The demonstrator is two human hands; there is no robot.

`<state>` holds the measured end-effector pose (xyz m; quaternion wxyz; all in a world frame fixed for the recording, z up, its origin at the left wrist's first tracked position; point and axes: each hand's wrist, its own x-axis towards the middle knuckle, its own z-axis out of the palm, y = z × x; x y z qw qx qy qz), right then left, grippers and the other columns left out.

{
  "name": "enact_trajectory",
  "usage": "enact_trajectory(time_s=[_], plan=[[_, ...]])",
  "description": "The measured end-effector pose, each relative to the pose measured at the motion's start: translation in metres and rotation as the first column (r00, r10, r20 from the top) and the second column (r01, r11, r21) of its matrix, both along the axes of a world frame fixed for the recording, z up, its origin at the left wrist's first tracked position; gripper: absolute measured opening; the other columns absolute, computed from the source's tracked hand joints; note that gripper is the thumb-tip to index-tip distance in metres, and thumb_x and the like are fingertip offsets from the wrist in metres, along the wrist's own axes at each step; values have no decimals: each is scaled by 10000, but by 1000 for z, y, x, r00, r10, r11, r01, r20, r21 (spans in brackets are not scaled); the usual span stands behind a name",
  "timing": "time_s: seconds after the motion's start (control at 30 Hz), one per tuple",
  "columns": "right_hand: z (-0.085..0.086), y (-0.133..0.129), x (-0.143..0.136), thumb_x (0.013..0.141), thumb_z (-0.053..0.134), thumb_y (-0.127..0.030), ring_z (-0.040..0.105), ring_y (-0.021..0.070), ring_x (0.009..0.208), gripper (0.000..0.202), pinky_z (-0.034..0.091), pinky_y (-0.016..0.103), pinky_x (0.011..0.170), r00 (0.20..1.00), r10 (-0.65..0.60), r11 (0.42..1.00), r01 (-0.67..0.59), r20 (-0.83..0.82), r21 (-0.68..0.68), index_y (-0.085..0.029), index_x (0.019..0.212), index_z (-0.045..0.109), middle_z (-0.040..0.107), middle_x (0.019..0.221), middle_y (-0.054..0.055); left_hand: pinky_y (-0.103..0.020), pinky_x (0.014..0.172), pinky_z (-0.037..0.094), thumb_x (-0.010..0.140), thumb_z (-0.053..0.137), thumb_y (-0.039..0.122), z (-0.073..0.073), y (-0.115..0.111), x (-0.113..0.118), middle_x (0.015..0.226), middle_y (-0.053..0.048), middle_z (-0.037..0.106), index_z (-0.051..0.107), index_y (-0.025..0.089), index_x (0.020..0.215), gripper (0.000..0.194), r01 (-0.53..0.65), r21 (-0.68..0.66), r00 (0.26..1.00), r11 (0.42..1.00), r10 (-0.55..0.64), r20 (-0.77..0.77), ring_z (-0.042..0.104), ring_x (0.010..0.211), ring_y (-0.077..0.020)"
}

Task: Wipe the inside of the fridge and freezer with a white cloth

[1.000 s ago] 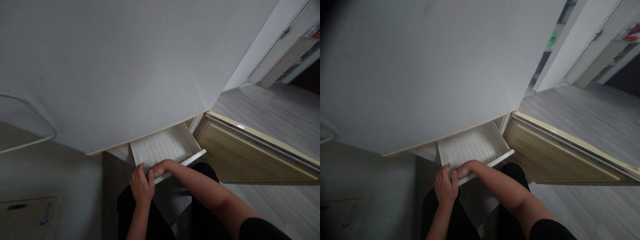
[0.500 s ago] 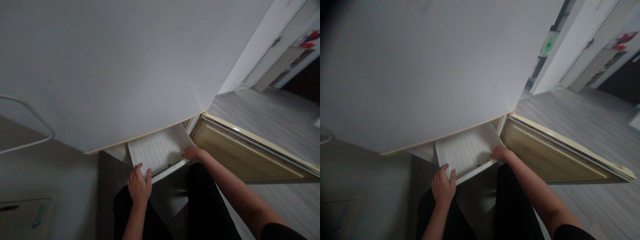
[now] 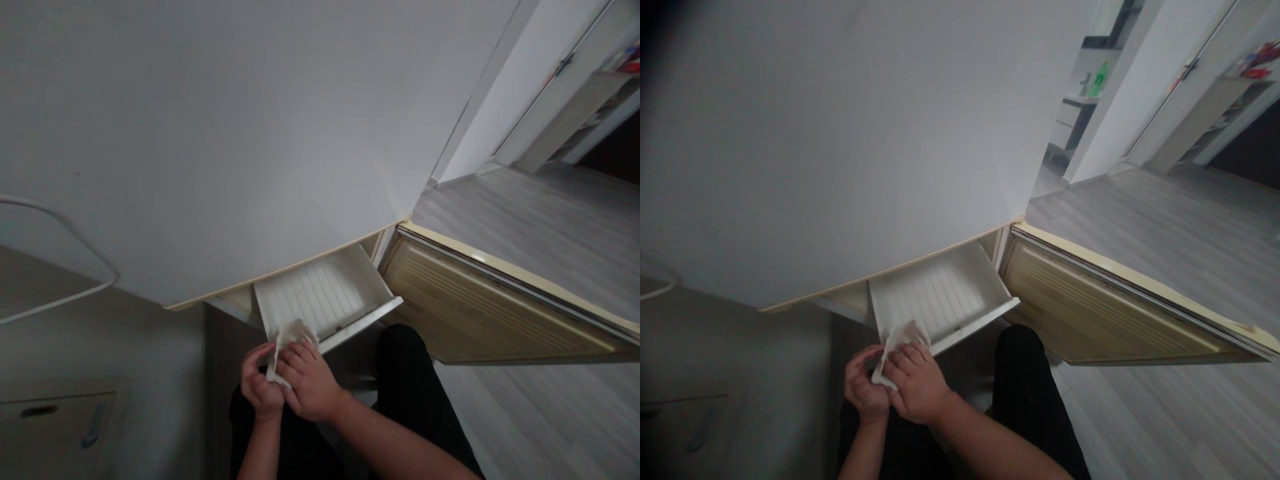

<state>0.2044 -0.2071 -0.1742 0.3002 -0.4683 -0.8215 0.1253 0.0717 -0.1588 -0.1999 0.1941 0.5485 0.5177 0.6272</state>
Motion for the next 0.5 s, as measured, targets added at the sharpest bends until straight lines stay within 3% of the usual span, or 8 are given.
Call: enact_trajectory(time_s=[0.13,0.2,0.3,0.43,0.5], plan=[[12,8,8,1014,542,-449,471,302,1325,396,307,514,1236,992,103,995,-104,78,11,-163,1265,652,631,1329,105,-413,747,558,934,360,595,1,5,-1,880,-74,674,601,202,929,461,-108,-104,990,989,117,77,663,829,-250],[14,10,11,1033,519,-415,481,293,1299,329,316,496,1232,982,141,989,-145,124,24,-161,1174,673,651,1243,98,-396,676,544,938,267,633,1,7,-2,801,-65,658,587,211,884,533,-102,-150,985,984,121,127,649,744,-242],[12,11,2,1036,520,-425,490,293,1279,328,349,495,1205,973,169,984,-175,156,24,-166,1165,676,653,1204,91,-378,618,522,937,77,680,0,7,-10,726,-55,629,567,223,837,678,-138,-212,945,967,192,263,620,658,-228],[11,12,-20,1035,522,-442,481,308,1300,364,389,516,1164,974,156,985,-165,163,45,-167,1226,664,630,1301,96,-364,619,514,901,143,757,-1,5,-28,733,-52,626,558,231,797,678,-188,-326,828,927,328,455,625,678,-227],[10,11,-21,1041,517,-449,481,309,1308,378,392,511,1164,971,164,982,-178,176,68,-163,1241,662,632,1305,98,-363,635,518,895,178,756,-1,4,-31,745,-52,628,554,233,801,651,-178,-334,812,926,330,481,628,695,-226]])
